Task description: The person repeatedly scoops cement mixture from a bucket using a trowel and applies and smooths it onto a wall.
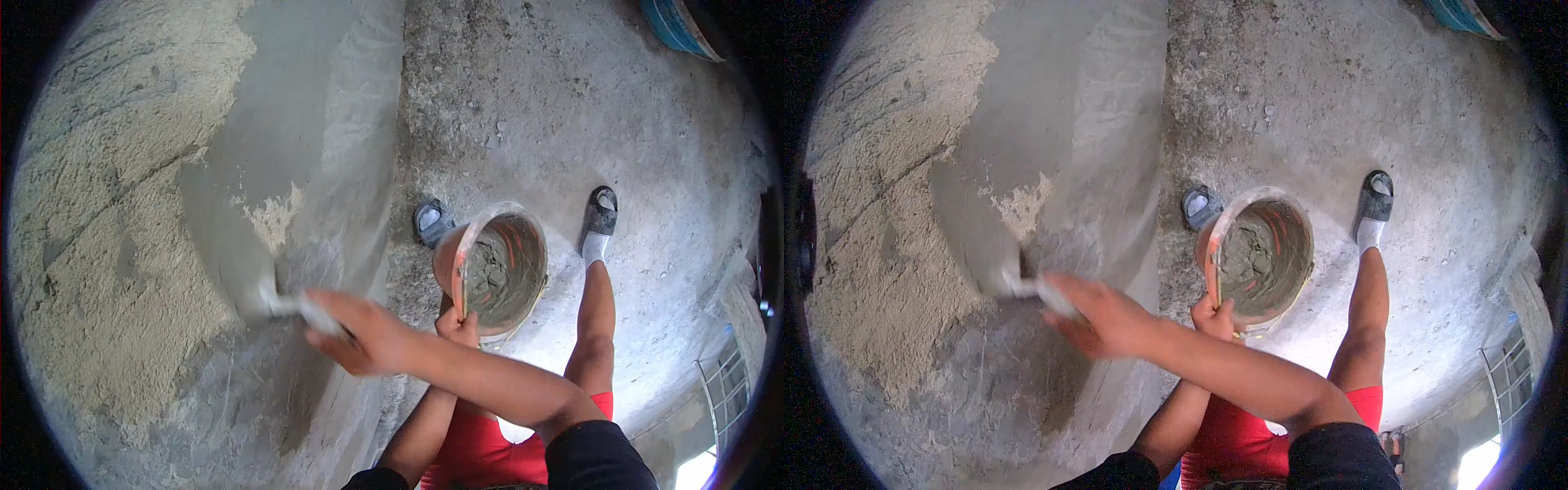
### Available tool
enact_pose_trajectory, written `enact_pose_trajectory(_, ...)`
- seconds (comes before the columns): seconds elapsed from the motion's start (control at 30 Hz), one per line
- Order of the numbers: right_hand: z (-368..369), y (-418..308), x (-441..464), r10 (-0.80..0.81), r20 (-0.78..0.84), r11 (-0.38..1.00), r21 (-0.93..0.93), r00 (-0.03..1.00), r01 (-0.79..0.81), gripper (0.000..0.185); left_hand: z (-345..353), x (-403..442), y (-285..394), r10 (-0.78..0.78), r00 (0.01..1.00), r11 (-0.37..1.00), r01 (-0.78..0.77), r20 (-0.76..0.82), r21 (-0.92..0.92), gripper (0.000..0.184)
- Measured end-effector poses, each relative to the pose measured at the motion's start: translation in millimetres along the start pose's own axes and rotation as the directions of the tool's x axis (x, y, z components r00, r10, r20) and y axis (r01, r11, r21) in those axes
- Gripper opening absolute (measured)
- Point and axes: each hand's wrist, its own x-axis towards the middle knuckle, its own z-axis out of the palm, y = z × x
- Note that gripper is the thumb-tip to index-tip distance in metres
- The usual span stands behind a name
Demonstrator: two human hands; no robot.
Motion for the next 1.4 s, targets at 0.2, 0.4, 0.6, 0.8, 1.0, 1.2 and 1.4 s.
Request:
enact_pose_trajectory(0.2, -127, -24, -126, 0.435, -0.002, 0.881, -0.203, 0.9, -0.427, 0.048, -8, 0, 55, 0.283, 0.948, 0.956, -0.267, -0.143, 0.119, 0.013)
enact_pose_trajectory(0.4, -285, -110, -119, 0.714, 0.004, 0.347, -0.871, 0.7, -0.349, 0.039, -10, 12, 92, 0.316, 0.93, 0.947, -0.322, -0.189, 0.003, 0.009)
enact_pose_trajectory(0.6, -278, -90, -59, 0.741, -0.019, -0.039, -0.999, 0.671, 0.015, 0.034, -14, 16, 121, 0.477, 0.844, 0.872, -0.489, -0.247, 0.012, 0.015)
enact_pose_trajectory(0.8, -254, -91, -8, 0.901, 0.114, 0.049, -0.985, 0.418, 0.164, 0.014, -16, 10, 170, 0.63, 0.747, 0.776, -0.606, -0.209, 0.175, 0.024)
enact_pose_trajectory(1.0, -274, -124, 17, 0.865, -0.016, 0.097, -0.975, 0.502, -0.198, 0.016, -15, 8, 199, 0.693, 0.704, 0.721, -0.68, -0.155, 0.134, 0.027)
enact_pose_trajectory(1.2, -300, -101, -12, 0.861, 0.307, 0.478, -0.759, 0.405, -0.441, 0.025, -4, 18, 211, 0.738, 0.673, 0.673, -0.73, -0.047, 0.118, 0.037)
enact_pose_trajectory(1.4, -346, -80, -75, 0.878, 0.451, 0.098, 0.157, 0.16, -0.983, 0.039, -27, 24, 203, 0.59, 0.806, 0.804, -0.592, -0.049, -0.06, 0.04)
